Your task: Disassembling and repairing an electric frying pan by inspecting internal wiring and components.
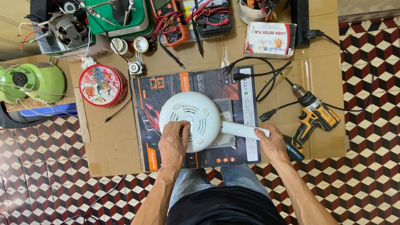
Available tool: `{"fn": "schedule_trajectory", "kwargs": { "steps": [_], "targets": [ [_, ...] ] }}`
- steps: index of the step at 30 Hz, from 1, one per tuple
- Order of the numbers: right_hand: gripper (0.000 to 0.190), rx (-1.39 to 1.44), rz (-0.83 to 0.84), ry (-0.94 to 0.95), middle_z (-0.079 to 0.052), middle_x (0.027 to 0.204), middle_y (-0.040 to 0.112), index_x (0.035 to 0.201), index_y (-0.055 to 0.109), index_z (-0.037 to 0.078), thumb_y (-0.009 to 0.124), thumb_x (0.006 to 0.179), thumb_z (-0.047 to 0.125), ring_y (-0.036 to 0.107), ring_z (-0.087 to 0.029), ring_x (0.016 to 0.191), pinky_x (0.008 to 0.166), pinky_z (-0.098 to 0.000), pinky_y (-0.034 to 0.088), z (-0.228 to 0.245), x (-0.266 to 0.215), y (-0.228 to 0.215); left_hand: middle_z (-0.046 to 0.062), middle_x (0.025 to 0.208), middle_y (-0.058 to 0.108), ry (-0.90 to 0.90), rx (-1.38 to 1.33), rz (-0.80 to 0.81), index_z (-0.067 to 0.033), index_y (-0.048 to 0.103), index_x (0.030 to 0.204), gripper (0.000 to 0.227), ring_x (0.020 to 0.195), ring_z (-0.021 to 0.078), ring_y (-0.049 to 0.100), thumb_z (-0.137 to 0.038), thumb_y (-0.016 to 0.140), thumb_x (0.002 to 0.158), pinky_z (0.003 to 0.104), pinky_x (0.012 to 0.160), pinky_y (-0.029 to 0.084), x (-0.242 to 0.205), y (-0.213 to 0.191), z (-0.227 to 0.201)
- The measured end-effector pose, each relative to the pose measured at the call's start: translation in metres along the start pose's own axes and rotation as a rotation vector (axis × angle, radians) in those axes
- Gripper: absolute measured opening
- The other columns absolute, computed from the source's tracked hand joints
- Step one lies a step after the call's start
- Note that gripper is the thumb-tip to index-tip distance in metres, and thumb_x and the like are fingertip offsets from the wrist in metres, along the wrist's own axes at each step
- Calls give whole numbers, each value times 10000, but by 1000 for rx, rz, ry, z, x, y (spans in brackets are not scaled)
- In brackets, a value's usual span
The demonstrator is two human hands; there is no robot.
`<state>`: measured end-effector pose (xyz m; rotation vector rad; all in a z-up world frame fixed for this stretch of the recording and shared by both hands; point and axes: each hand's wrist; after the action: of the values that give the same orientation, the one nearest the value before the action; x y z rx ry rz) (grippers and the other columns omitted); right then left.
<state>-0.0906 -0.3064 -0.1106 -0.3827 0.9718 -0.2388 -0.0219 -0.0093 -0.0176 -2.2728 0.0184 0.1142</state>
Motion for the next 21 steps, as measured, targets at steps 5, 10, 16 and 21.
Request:
{"fn": "schedule_trajectory", "kwargs": {
  "steps": [5,10,16,21],
  "targets": [
    [590,71,21,-8,-199,1173,674,1386,590,57,689,906,387,666,-285,1049,892,-382,527,-10,7,0,236,1353,553,352,220,-4,25,571,1322,444,1269,369,529,-239,648,974,433,1075,446,-21,18,2],
    [602,152,46,-38,-199,1232,669,1387,571,33,709,902,362,670,-261,1065,915,-336,537,-15,12,1,318,1581,299,348,388,203,106,291,1515,792,1502,438,257,-409,577,986,498,1245,212,-37,27,-3],
    [645,99,29,2,-206,1224,670,1409,564,38,693,885,391,692,-287,1044,892,-351,529,-10,11,-1,311,1599,273,346,436,183,109,283,1522,813,1513,413,233,-425,563,977,479,1243,188,-39,32,1],
    [640,120,35,-36,-220,1216,651,1392,568,14,693,889,390,681,-288,1071,909,-341,539,-17,14,-1,303,1615,256,360,432,176,114,273,1531,816,1525,404,218,-428,557,991,474,1253,176,-39,34,3]
  ]
}}
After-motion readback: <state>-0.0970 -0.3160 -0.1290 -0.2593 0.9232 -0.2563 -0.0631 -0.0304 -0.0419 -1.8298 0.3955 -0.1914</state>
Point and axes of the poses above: each hand's wrist, its own x-axis towards the middle knuckle, its own y-axis out of the palm, z = x × y
